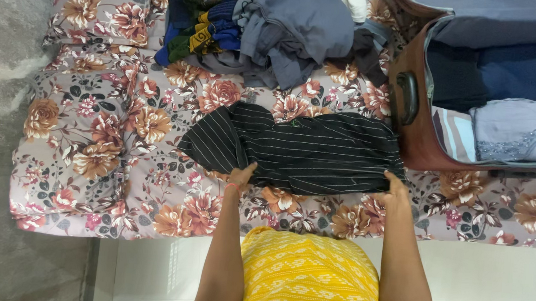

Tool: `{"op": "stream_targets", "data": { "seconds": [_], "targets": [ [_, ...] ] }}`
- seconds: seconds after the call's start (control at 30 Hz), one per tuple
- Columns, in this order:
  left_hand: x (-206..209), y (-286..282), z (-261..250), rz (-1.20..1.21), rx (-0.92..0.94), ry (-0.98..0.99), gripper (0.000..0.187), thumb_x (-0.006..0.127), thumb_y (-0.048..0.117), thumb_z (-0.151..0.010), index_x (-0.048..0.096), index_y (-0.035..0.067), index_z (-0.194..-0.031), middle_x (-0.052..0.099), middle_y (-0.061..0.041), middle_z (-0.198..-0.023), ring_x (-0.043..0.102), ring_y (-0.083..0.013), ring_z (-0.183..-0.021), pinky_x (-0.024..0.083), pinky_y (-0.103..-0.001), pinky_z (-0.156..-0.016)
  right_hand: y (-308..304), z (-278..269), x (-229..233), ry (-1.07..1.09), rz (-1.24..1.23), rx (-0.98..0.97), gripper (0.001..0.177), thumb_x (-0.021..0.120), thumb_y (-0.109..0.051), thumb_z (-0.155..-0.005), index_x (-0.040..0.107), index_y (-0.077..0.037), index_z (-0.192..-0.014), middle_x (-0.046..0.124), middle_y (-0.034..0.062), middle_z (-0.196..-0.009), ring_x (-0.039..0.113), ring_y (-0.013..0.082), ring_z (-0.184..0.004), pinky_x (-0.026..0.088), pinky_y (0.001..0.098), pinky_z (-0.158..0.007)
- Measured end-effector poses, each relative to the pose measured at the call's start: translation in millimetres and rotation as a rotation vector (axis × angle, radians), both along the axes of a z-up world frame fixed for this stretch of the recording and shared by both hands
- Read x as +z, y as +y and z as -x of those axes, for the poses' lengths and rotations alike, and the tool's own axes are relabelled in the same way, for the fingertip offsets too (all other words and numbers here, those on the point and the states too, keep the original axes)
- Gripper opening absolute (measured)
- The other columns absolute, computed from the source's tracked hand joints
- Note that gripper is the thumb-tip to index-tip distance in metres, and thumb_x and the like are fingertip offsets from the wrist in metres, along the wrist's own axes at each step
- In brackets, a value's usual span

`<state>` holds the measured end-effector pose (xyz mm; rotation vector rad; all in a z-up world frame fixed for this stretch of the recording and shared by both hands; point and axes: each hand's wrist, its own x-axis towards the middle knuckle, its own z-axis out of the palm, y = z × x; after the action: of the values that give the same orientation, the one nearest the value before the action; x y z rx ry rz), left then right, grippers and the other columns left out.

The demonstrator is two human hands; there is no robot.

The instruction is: The person folds a pair of black pinstriped trousers and a white cloth, then places the folded items into a suitcase on a bed.

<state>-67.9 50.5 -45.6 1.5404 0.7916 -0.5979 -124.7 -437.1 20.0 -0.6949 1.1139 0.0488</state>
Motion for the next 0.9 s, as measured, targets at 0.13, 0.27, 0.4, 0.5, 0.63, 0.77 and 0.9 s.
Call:
{"op": "stream_targets", "data": {
  "seconds": [0.13, 0.27, 0.4, 0.5, 0.63, 0.77, 0.9],
  "targets": [
    [10.9, -4.2, -8.2, 0.324, 0.685, -0.024, 0.064, 0.085, 0.024, -0.081, 0.059, -0.012, -0.128, 0.068, -0.021, -0.127, 0.071, -0.0388, -0.105, 0.064, -0.053, -0.087, -7.1, -12.6, 13.1, -0.255, -0.103, -0.114, 0.037, 0.071, -0.018, -0.086, 0.063, -0.004, -0.12, 0.069, 0.0154, -0.119, 0.069, 0.0347, -0.105, 0.055, 0.0561, -0.095],
    [9.5, 14.8, -14.7, 0.624, 0.914, 0.03, 0.054, 0.074, 0.021, -0.083, 0.05, 0.016, -0.132, 0.068, -0.013, -0.125, 0.07, -0.0335, -0.106, 0.06, -0.053, -0.091, 3.0, -1.5, 42.1, -0.171, -0.022, 0.164, 0.037, 0.071, -0.023, -0.084, 0.066, 0.0, -0.112, 0.073, 0.017, -0.112, 0.072, 0.0324, -0.097, 0.061, 0.0501, -0.088],
    [5.2, 29.8, -10.2, 0.492, 1.075, -0.203, 0.048, 0.066, 0.026, -0.088, 0.063, -0.002, -0.128, 0.071, -0.014, -0.118, 0.073, -0.0305, -0.099, 0.062, -0.044, -0.087, 30.2, 26.0, 53.9, 0.247, 0.284, 0.991, 0.042, 0.075, -0.029, -0.086, 0.068, 0.003, -0.112, 0.073, 0.0201, -0.109, 0.071, 0.0321, -0.091, 0.06, 0.0473, -0.083],
    [19.9, 39.3, -10.8, 0.33, 1.169, -0.283, 0.05, 0.061, 0.034, -0.094, 0.065, -0.006, -0.124, 0.072, -0.014, -0.115, 0.072, -0.0282, -0.096, 0.061, -0.04, -0.084, 32.4, 36.2, 39.8, 0.402, 0.378, 1.318, 0.038, 0.074, -0.027, -0.087, 0.068, 0.001, -0.112, 0.074, 0.0181, -0.109, 0.071, 0.0314, -0.093, 0.059, 0.0466, -0.084],
    [30.4, 52.5, -3.4, 0.344, 1.263, -0.381, 0.05, 0.056, 0.034, -0.095, 0.067, -0.011, -0.115, 0.073, -0.018, -0.109, 0.074, -0.0311, -0.093, 0.064, -0.042, -0.08, 14.2, 35.1, 18.1, 0.334, 0.371, 0.942, 0.033, 0.073, -0.024, -0.087, 0.068, -0.002, -0.111, 0.074, 0.0156, -0.11, 0.071, 0.0304, -0.094, 0.058, 0.0458, -0.085],
    [6.9, 62.1, 4.8, 0.351, 1.294, -0.337, 0.049, 0.052, 0.033, -0.093, 0.069, -0.007, -0.115, 0.073, -0.015, -0.11, 0.074, -0.0284, -0.093, 0.065, -0.04, -0.079, 3.0, 28.1, 10.7, 0.204, 0.235, 0.478, 0.029, 0.072, -0.021, -0.088, 0.069, -0.005, -0.111, 0.075, 0.013, -0.11, 0.071, 0.0295, -0.096, 0.057, 0.0449, -0.086],
    [-8.1, 73.3, 12.6, 0.565, 1.188, -0.35, 0.048, 0.056, 0.031, -0.087, 0.07, -0.002, -0.12, 0.074, -0.014, -0.111, 0.074, -0.0271, -0.093, 0.063, -0.04, -0.083, 0.6, 20.8, 12.3, 0.108, 0.102, 0.211, 0.025, 0.071, -0.018, -0.088, 0.069, -0.007, -0.111, 0.076, 0.0104, -0.11, 0.072, 0.0285, -0.098, 0.056, 0.0441, -0.088]
  ]
}}
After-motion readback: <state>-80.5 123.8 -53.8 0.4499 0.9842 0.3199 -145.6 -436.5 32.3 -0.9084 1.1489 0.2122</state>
